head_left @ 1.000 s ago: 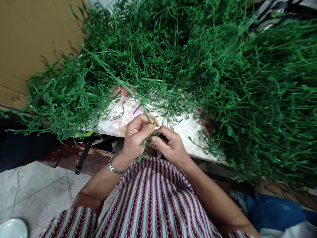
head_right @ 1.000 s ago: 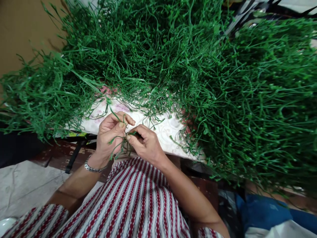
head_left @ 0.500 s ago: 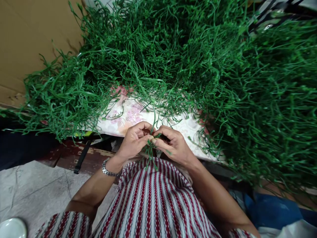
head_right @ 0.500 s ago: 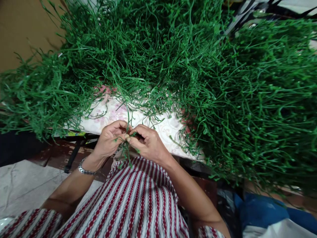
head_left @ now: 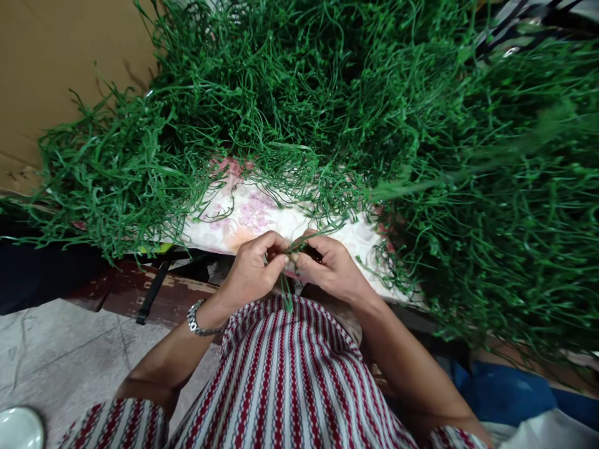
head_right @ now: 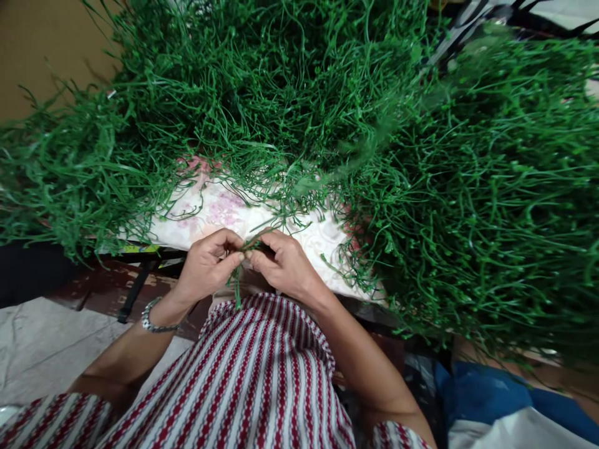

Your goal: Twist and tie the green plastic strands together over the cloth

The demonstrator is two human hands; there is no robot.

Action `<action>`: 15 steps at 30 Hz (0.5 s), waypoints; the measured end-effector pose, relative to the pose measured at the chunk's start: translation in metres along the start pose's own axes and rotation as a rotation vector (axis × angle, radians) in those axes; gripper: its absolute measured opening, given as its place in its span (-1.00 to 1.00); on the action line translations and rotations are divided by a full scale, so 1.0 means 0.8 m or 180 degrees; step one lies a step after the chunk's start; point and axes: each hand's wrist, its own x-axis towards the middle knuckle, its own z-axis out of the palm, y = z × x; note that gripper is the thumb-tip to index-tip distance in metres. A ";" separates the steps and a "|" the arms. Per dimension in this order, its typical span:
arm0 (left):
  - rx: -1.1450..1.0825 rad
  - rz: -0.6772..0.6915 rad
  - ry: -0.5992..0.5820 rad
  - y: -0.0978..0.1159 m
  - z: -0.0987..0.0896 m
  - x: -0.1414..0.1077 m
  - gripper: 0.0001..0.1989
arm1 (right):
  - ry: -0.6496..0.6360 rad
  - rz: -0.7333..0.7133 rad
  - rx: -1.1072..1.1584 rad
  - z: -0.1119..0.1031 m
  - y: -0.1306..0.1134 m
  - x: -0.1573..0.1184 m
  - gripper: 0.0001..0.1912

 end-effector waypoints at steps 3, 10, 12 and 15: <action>-0.0372 -0.0102 0.0123 0.000 0.005 0.000 -0.96 | 0.0239 0.0378 0.1096 0.013 0.007 -0.005 -0.82; -0.0834 -0.0263 0.0035 0.005 0.010 0.002 -0.92 | 0.0240 0.0528 0.1547 0.023 0.009 -0.010 -0.76; -0.0621 -0.0271 -0.0072 0.008 0.008 0.002 -0.96 | 0.0214 0.0200 0.0639 0.014 0.004 -0.009 -0.82; -0.0036 -0.0151 -0.0095 0.014 0.004 0.003 -0.95 | 0.0089 -0.0248 -0.0710 -0.001 -0.010 -0.005 -0.93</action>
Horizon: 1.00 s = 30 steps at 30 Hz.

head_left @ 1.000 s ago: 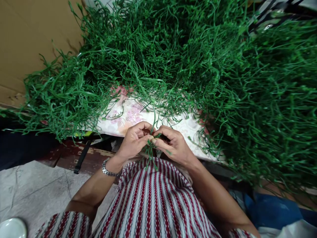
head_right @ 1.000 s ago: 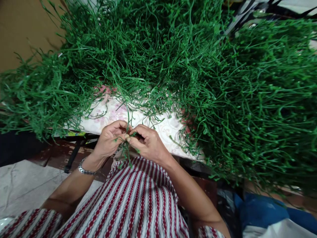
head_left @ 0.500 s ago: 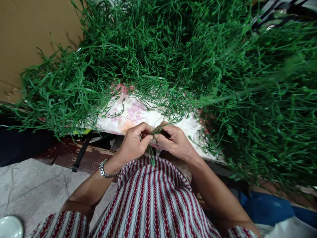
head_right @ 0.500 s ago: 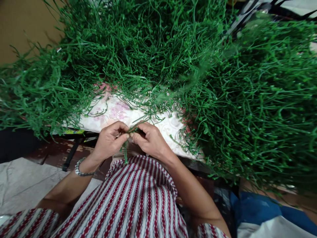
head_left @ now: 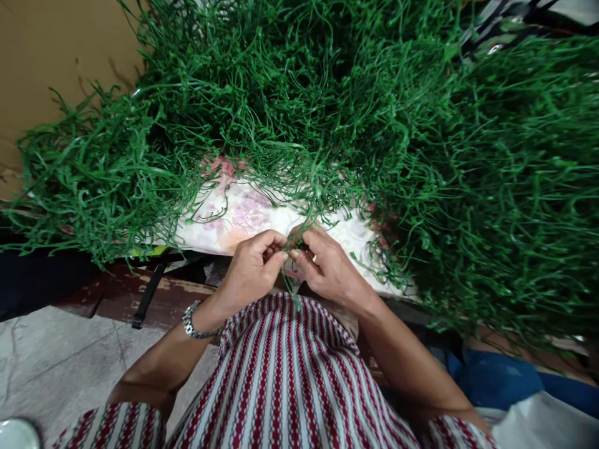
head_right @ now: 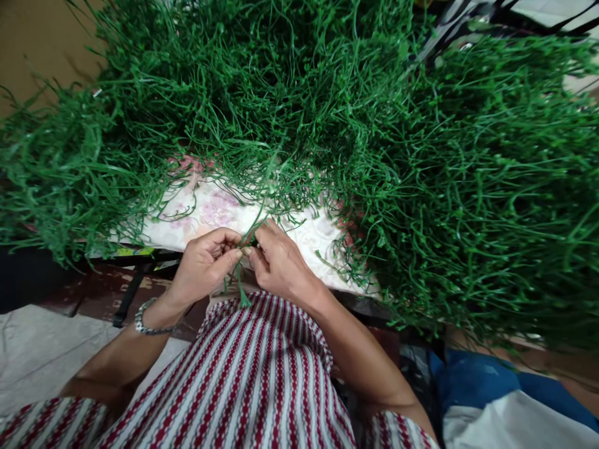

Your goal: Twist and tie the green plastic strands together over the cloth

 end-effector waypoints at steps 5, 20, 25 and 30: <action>0.0455 0.0184 0.0065 0.007 -0.003 0.004 -0.92 | -0.0091 -0.0005 -0.0264 -0.006 -0.008 0.003 -0.93; -0.1002 -0.0324 -0.0261 -0.005 -0.003 0.013 -0.83 | -0.0006 0.0106 0.0007 0.004 0.005 -0.001 -0.91; -0.0908 -0.0528 -0.0819 -0.003 -0.012 0.011 -0.77 | -0.0458 -0.0254 -0.0170 -0.006 0.005 -0.002 -0.90; -0.1269 -0.0921 -0.1760 0.002 -0.030 0.006 -0.75 | -0.1528 -0.0680 0.0811 -0.018 0.011 -0.007 -0.73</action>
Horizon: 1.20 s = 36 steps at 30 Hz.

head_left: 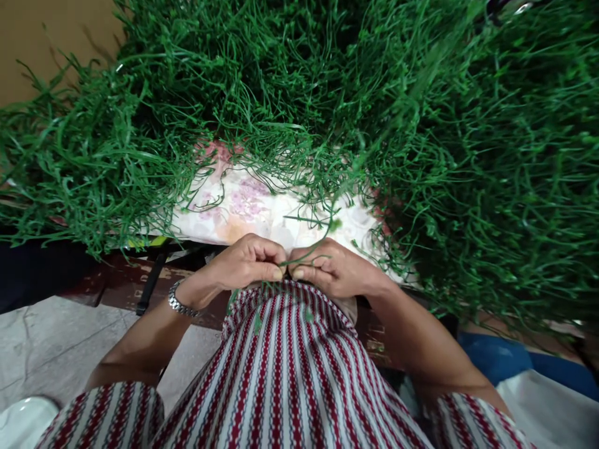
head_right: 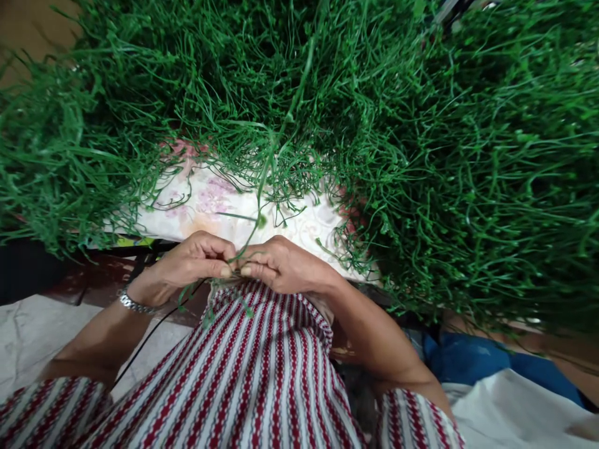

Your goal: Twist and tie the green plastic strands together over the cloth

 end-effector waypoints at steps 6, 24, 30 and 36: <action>0.0026 0.0277 0.0545 0.000 -0.004 0.001 -0.80 | 0.0823 0.0579 0.0879 0.002 0.005 0.005 -0.67; -0.1653 0.0902 0.1941 -0.019 0.037 0.027 -0.75 | 0.2079 0.0138 -0.1030 0.057 0.006 0.029 -0.73; -0.1933 0.1478 0.2300 0.018 0.018 0.038 -0.75 | 0.2361 -0.1014 -0.2039 0.076 0.011 0.045 -0.73; -0.1256 0.1595 0.1908 0.043 -0.010 0.040 -0.78 | 0.2263 -0.0646 -0.1765 0.025 -0.005 0.022 -0.85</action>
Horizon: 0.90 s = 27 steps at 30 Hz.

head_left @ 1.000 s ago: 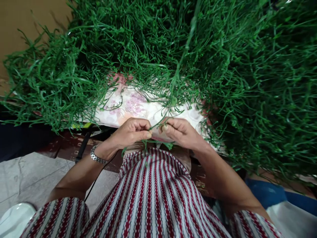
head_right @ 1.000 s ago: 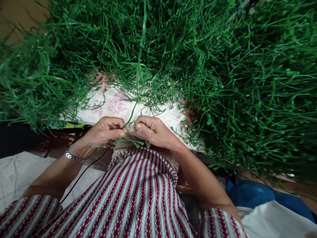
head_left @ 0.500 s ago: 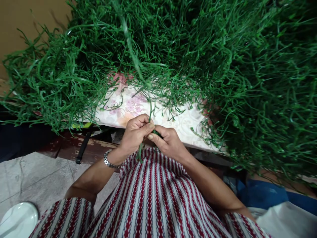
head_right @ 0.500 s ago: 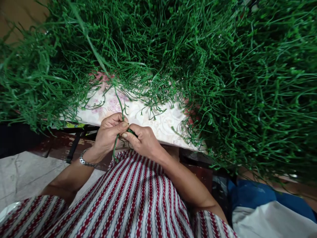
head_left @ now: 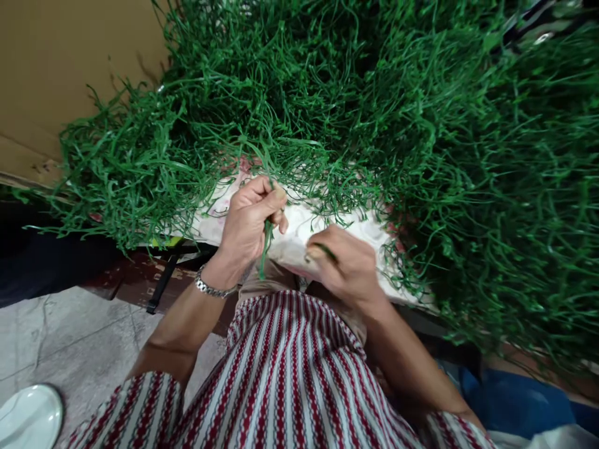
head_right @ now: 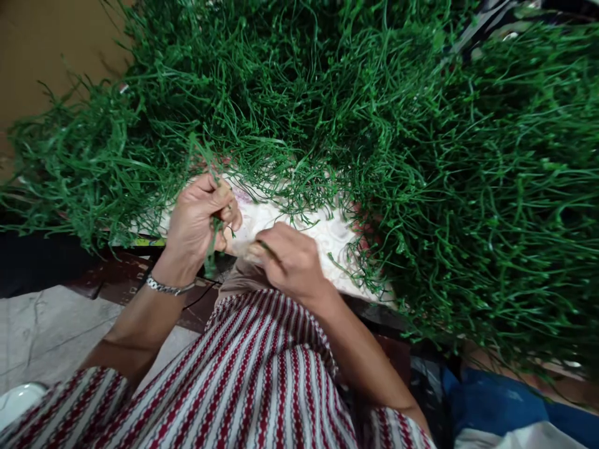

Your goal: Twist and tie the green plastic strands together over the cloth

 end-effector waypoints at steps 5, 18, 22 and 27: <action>-0.0249 -0.0206 -0.0417 -0.023 -0.004 -0.006 -0.87 | -0.0017 0.0493 0.0275 -0.038 0.009 0.013 -0.78; -0.0877 0.0222 -0.0145 -0.049 0.016 -0.024 -0.78 | 0.0219 0.1072 0.1015 0.039 0.003 -0.003 -0.68; -0.0979 0.0235 -0.0003 -0.056 0.023 -0.028 -0.80 | 0.0384 0.0966 0.0674 0.043 -0.002 0.000 -0.82; -0.1120 -0.0381 0.0016 -0.031 0.015 -0.028 -0.80 | 0.0104 0.0674 0.0374 0.034 -0.004 -0.006 -0.81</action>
